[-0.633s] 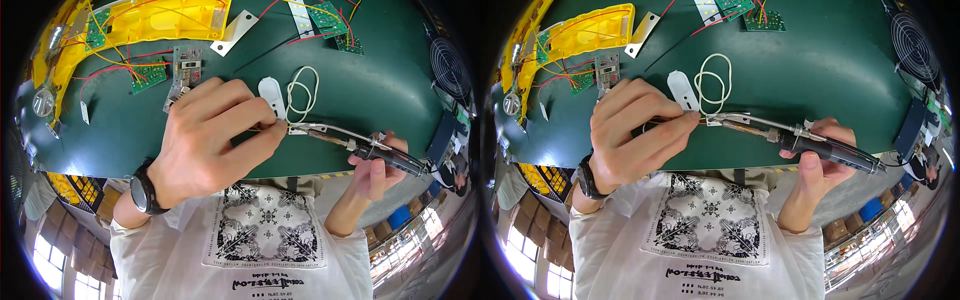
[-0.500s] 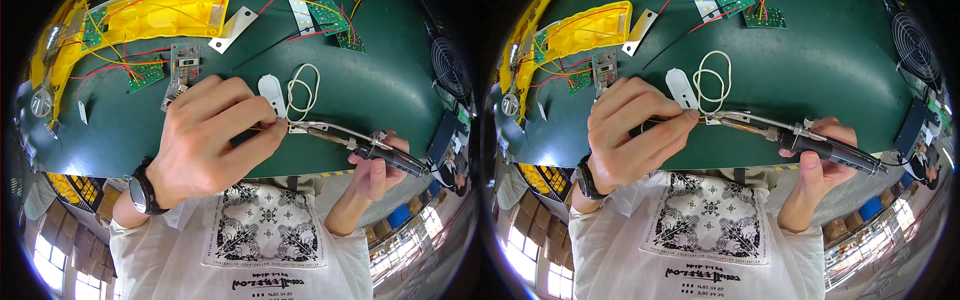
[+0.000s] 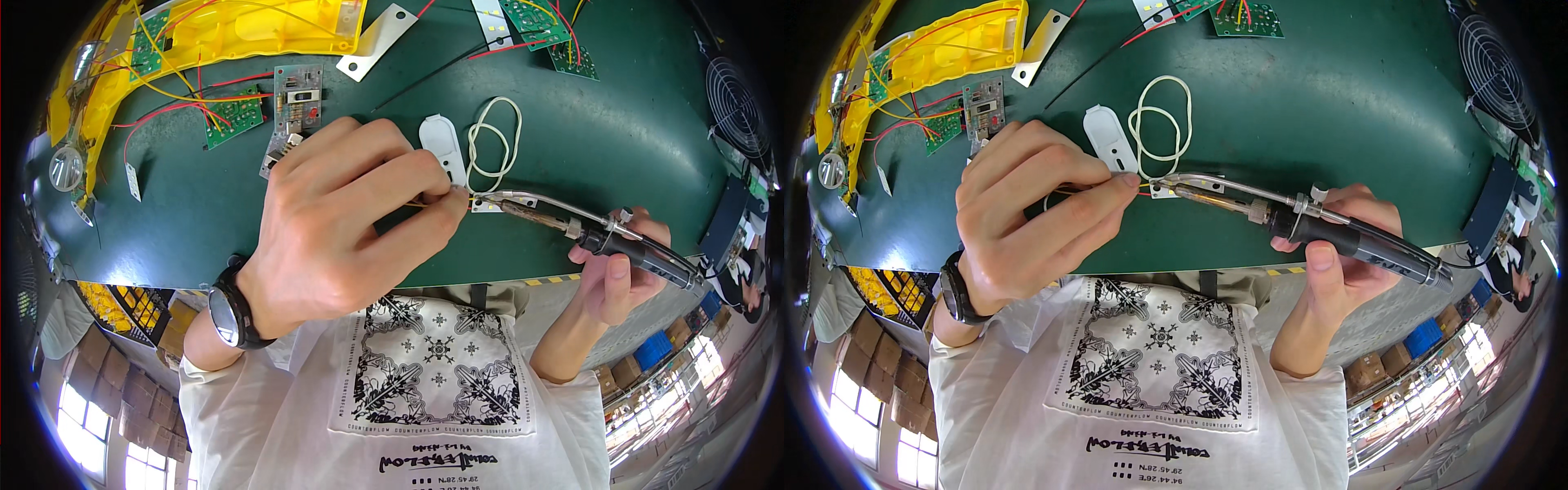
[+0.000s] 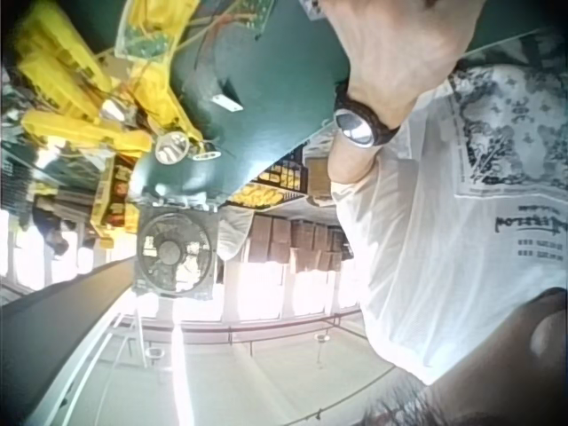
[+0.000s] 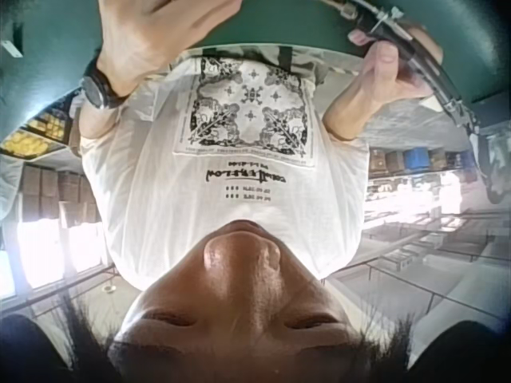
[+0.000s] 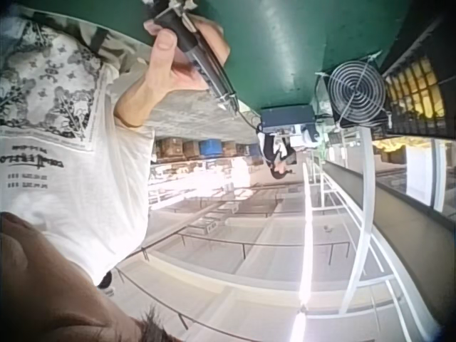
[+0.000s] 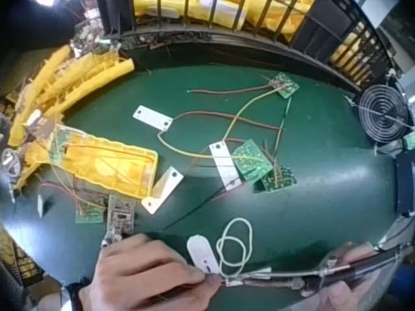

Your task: The person solders wires from circuit boards to LED panels using a soldering iron, repeatedly picking up components from the table, aligning the wires, and soldering the connections.

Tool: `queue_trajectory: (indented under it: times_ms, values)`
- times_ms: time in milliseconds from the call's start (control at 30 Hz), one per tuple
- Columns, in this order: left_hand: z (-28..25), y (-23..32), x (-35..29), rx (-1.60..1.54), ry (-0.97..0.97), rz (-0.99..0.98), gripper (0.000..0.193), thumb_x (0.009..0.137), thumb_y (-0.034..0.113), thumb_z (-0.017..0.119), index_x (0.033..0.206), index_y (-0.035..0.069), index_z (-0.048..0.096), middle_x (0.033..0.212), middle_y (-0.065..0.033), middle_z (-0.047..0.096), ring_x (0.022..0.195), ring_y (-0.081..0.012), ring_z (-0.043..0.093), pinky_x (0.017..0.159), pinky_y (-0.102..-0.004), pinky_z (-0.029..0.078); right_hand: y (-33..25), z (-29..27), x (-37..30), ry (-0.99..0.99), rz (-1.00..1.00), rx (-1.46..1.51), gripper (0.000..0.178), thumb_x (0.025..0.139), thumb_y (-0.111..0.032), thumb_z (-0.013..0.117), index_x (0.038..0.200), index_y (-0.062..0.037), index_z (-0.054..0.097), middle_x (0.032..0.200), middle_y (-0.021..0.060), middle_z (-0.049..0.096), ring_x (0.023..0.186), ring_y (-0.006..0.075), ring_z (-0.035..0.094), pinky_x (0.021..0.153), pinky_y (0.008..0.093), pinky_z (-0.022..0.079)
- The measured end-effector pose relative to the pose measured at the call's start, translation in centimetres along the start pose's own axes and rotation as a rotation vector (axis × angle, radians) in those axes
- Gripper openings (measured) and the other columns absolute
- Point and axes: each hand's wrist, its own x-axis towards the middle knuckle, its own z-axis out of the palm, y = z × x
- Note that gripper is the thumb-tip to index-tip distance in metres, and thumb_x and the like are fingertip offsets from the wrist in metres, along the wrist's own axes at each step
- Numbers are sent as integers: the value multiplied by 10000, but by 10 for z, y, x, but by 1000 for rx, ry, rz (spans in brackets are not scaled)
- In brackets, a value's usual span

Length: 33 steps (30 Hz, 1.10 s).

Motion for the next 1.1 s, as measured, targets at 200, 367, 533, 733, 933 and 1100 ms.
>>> queue_trajectory:
  times_ms: [200, 367, 533, 733, 933, 1100]
  values:
    - [-1, 2, 2, 11, 3, -5, 257, 486, -9, 748, 729, 21, 672, 668, -29, 557, 566, -178, 510, 477, -275, 364, 18, -26, -2, -137, -157, -26, 396, 807, -121, 626, 1042, 153, 464, 832, 201, 485, 495, 219, 557, 365, 255, 499]
    - [0, 1, 1, 14, 10, -3, 259, 484, -4, 751, 729, 20, 672, 666, -29, 557, 565, -179, 510, 475, -278, 367, 17, -22, -1, -147, -181, 4, 377, 813, -105, 609, 1038, 159, 462, 850, 207, 478, 535, 222, 561, 372, 258, 507]
    - [1, 3, 1, 23, 16, -14, 259, 484, 1, 750, 730, 20, 673, 668, -30, 559, 567, -180, 511, 480, -280, 372, 16, -22, -1, -142, -167, 0, 381, 815, -106, 609, 1047, 156, 457, 840, 199, 476, 539, 224, 561, 377, 256, 503]
    - [1, 4, 2, 29, 7, -21, 249, 489, 9, 742, 727, 19, 669, 671, -31, 558, 573, -182, 511, 490, -281, 374, -1, -1, 0, 15, 19, -11, 444, 780, -270, 759, 972, 61, 535, 673, 97, 592, 604, 155, 506, 542, 250, 412]
    - [1, 4, 2, 33, 0, -12, 252, 484, 17, 740, 725, 19, 666, 678, -32, 557, 573, -184, 509, 487, -285, 370, 2, -3, 1, 7, -48, -44, 435, 782, -272, 756, 958, 58, 534, 643, 99, 597, 604, 153, 505, 533, 243, 408]
    - [1, 4, 3, 40, -7, -14, 246, 491, 17, 743, 724, 23, 664, 677, -31, 553, 572, -184, 508, 481, -287, 364, 2, -3, 1, 2, -39, -23, 427, 781, -258, 755, 957, 61, 533, 653, 108, 595, 603, 154, 510, 510, 233, 419]
